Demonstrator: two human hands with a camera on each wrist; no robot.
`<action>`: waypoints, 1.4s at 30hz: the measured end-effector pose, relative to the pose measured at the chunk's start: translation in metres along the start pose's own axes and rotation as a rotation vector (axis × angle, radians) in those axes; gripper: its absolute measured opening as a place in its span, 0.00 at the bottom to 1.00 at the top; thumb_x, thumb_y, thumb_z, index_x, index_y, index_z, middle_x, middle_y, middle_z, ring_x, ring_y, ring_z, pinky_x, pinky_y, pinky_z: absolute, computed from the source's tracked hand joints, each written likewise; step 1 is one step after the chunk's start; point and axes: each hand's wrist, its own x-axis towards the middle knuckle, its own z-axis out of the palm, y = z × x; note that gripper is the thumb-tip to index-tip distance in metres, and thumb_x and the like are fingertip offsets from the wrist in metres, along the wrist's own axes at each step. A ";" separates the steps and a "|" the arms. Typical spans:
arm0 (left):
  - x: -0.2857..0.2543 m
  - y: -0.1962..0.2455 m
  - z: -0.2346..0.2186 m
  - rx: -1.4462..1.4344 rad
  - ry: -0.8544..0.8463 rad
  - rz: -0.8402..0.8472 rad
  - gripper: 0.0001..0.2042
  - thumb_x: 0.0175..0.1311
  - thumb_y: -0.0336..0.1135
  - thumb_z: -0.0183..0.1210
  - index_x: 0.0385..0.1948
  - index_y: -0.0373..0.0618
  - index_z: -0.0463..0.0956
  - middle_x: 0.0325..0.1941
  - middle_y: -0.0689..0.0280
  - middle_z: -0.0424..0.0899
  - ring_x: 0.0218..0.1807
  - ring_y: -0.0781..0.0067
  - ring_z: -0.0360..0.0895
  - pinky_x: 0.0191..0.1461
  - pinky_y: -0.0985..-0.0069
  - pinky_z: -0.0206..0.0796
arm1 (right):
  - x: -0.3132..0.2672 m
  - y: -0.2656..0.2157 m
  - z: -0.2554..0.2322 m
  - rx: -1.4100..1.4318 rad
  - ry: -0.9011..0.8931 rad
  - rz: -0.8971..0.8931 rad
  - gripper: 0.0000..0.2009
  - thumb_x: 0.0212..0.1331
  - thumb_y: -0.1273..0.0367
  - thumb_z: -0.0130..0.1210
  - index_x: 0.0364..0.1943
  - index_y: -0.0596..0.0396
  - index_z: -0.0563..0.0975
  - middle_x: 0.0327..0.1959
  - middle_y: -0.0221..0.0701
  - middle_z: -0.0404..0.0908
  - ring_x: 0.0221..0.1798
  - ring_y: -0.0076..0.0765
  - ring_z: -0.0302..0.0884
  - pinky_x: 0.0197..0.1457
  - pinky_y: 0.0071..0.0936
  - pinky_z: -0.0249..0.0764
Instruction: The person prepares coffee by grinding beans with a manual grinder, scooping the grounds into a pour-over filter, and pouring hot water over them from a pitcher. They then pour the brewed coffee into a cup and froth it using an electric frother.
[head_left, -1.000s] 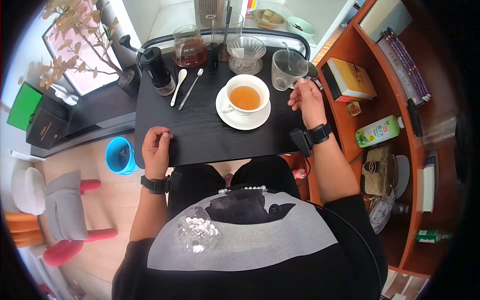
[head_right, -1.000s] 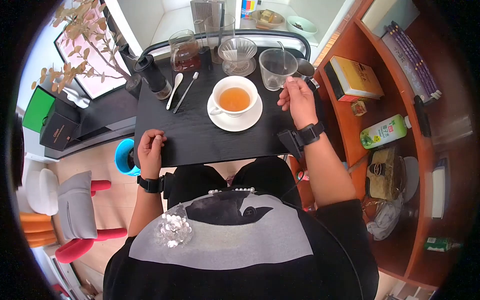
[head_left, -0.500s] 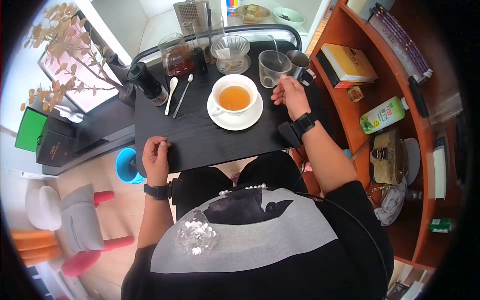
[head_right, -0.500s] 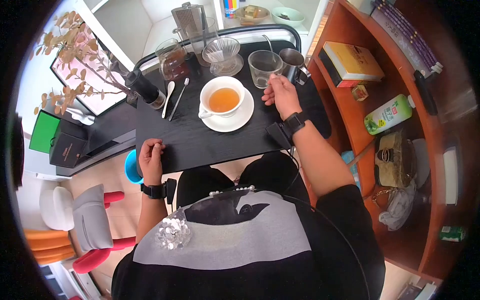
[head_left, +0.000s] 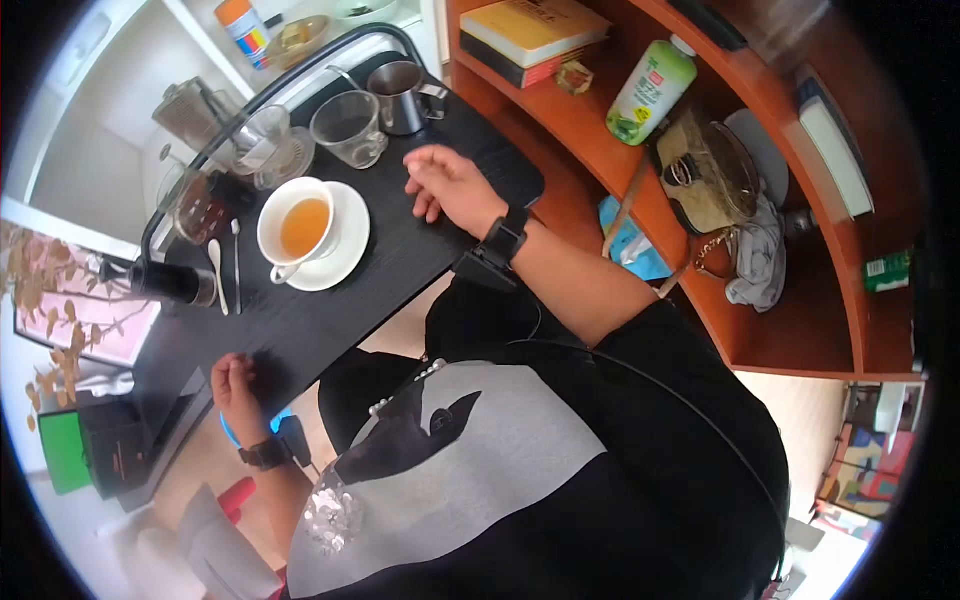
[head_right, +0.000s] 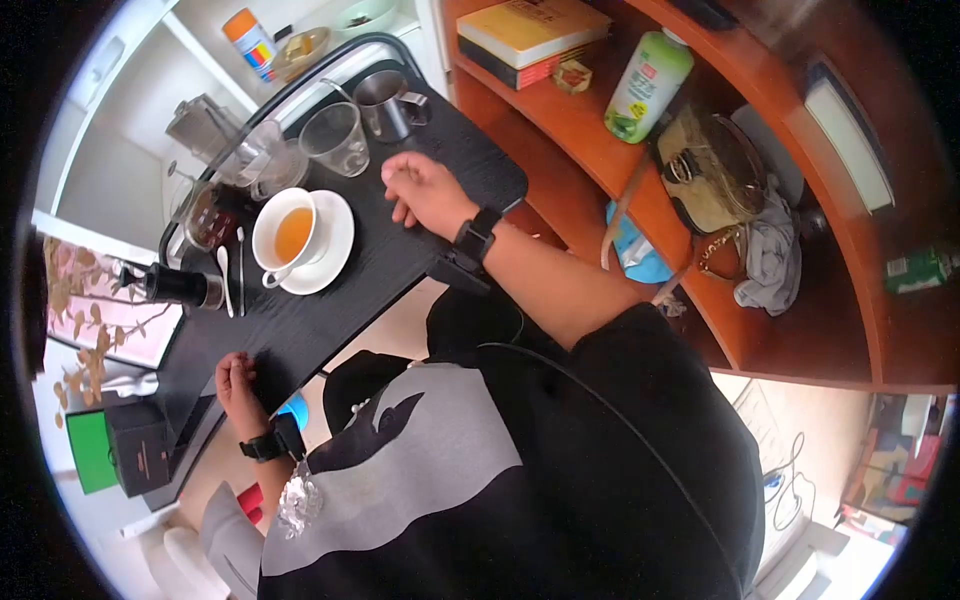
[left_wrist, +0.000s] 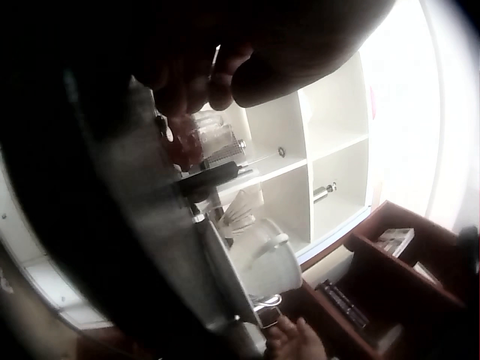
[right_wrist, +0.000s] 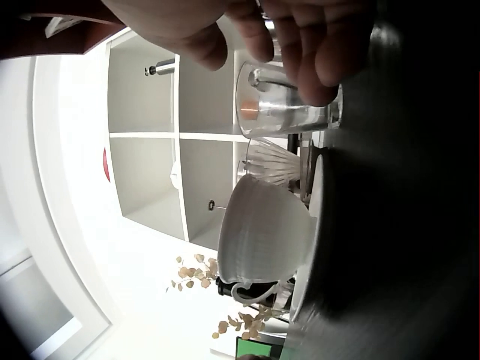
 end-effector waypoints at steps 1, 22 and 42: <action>0.006 0.001 -0.001 -0.003 -0.013 0.002 0.08 0.63 0.34 0.49 0.36 0.42 0.73 0.35 0.67 0.77 0.35 0.82 0.71 0.38 0.85 0.60 | -0.005 0.006 -0.006 0.029 -0.032 0.015 0.13 0.62 0.63 0.46 0.44 0.58 0.69 0.29 0.32 0.74 0.24 0.22 0.74 0.23 0.16 0.70; 0.168 0.022 0.096 0.249 0.058 0.344 0.30 0.48 0.35 0.63 0.52 0.30 0.63 0.47 0.53 0.74 0.46 0.63 0.74 0.50 0.70 0.66 | -0.081 0.006 -0.036 -1.195 -0.387 -0.722 0.07 0.52 0.67 0.52 0.22 0.55 0.74 0.24 0.35 0.73 0.30 0.41 0.74 0.34 0.34 0.70; 0.216 0.028 0.114 0.359 0.002 -0.049 0.21 0.50 0.41 0.62 0.42 0.35 0.70 0.32 0.64 0.77 0.31 0.77 0.71 0.35 0.79 0.62 | -0.097 0.053 -0.021 -1.580 -0.861 -0.253 0.08 0.46 0.69 0.49 0.25 0.56 0.80 0.27 0.38 0.80 0.33 0.42 0.78 0.34 0.36 0.72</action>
